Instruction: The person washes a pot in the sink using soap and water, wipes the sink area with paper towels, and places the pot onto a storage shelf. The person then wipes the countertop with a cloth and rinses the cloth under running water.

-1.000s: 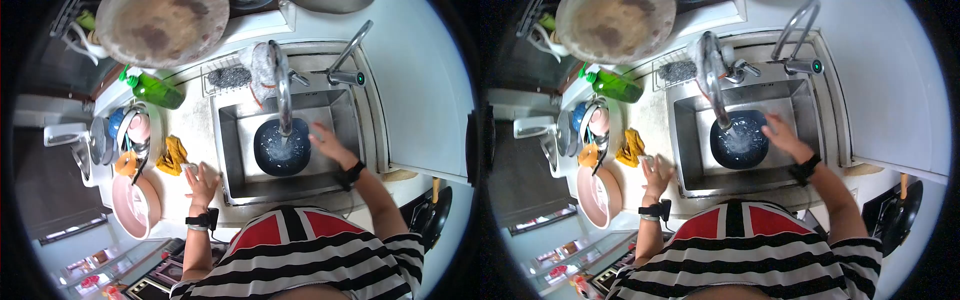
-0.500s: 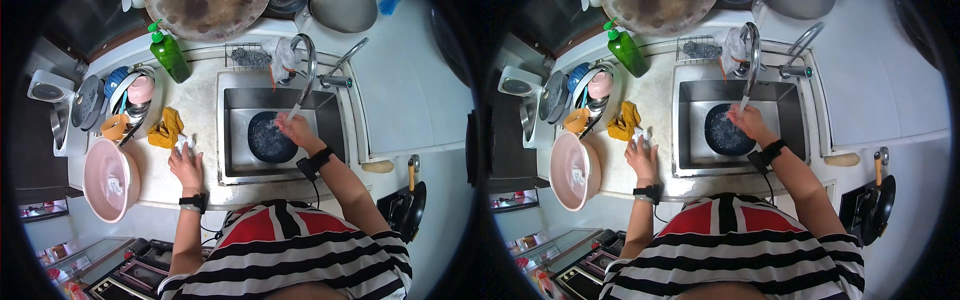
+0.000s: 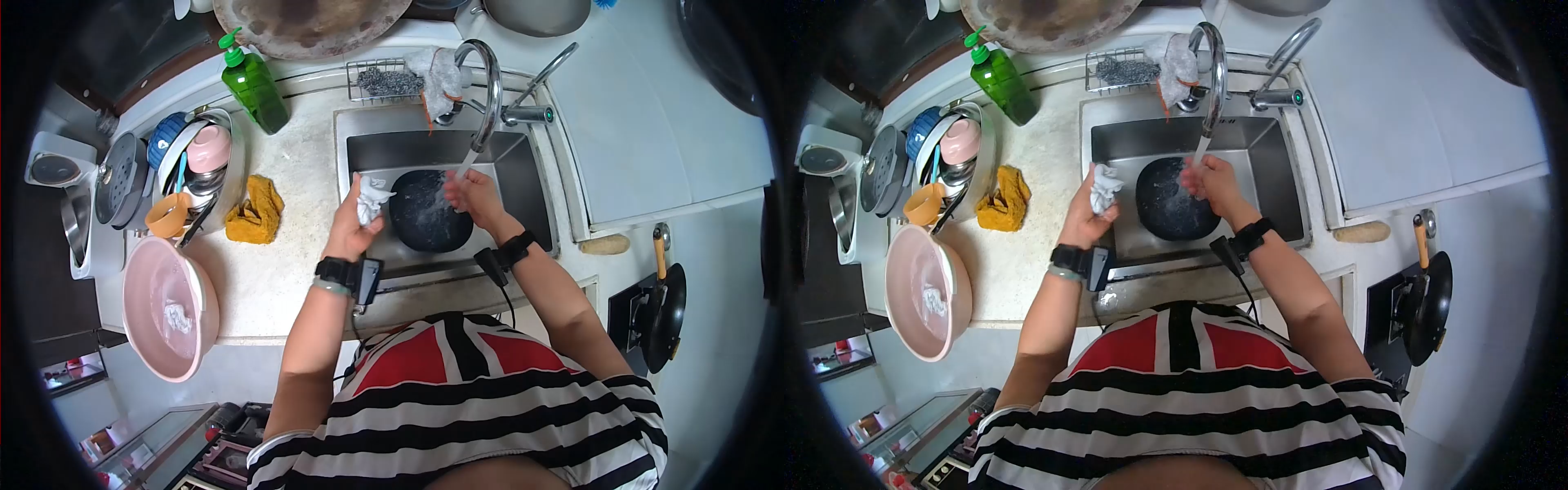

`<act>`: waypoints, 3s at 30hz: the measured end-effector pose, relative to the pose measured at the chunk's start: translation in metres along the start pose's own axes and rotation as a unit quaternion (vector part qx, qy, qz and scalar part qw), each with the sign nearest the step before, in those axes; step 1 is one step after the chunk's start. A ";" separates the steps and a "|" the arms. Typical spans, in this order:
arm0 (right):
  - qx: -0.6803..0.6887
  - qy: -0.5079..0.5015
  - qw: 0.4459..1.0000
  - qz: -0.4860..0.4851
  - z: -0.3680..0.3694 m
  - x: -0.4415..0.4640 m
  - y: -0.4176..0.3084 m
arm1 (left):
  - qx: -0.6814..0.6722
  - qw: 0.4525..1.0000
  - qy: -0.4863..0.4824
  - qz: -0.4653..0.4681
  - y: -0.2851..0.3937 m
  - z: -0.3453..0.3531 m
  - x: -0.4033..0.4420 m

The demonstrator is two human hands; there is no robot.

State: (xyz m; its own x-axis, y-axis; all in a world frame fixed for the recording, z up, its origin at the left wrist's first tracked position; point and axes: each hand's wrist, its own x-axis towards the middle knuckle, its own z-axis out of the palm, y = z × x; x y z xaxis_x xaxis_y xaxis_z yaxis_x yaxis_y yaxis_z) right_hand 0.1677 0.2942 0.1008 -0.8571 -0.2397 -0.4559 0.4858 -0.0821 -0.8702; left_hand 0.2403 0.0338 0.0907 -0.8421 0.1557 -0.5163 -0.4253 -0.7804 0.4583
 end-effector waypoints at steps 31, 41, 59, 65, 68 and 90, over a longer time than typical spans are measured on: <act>-0.098 0.142 0.982 -0.075 -0.021 -0.018 0.018 | 0.162 0.983 0.018 0.089 -0.126 0.080 0.138; -0.079 0.122 0.983 -0.113 -0.032 -0.002 0.018 | -0.075 0.988 -0.105 -0.080 -0.101 0.089 0.108; -0.593 0.159 0.714 -0.337 -0.033 0.035 -0.071 | -0.016 0.995 0.060 -0.072 -0.114 0.079 0.117; -0.690 0.148 0.638 -0.308 -0.042 0.079 -0.077 | 0.068 0.992 0.105 -0.027 -0.089 0.073 0.088; -0.679 0.109 0.669 -0.283 -0.055 0.092 -0.068 | 0.105 0.985 0.124 0.059 -0.084 0.067 0.085; -0.540 0.052 0.817 -0.194 -0.055 -0.103 0.028 | 0.344 0.849 0.197 0.349 0.110 -0.032 0.118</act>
State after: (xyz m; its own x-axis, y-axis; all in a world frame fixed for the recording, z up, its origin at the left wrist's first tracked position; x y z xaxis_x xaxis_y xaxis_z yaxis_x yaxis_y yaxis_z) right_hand 0.2603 0.3696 0.1134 -0.9478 -0.3107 -0.0717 -0.2124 0.7829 -0.5848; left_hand 0.1050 -0.0529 0.0568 -0.8504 -0.5192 -0.0847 -0.0747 -0.0401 0.9964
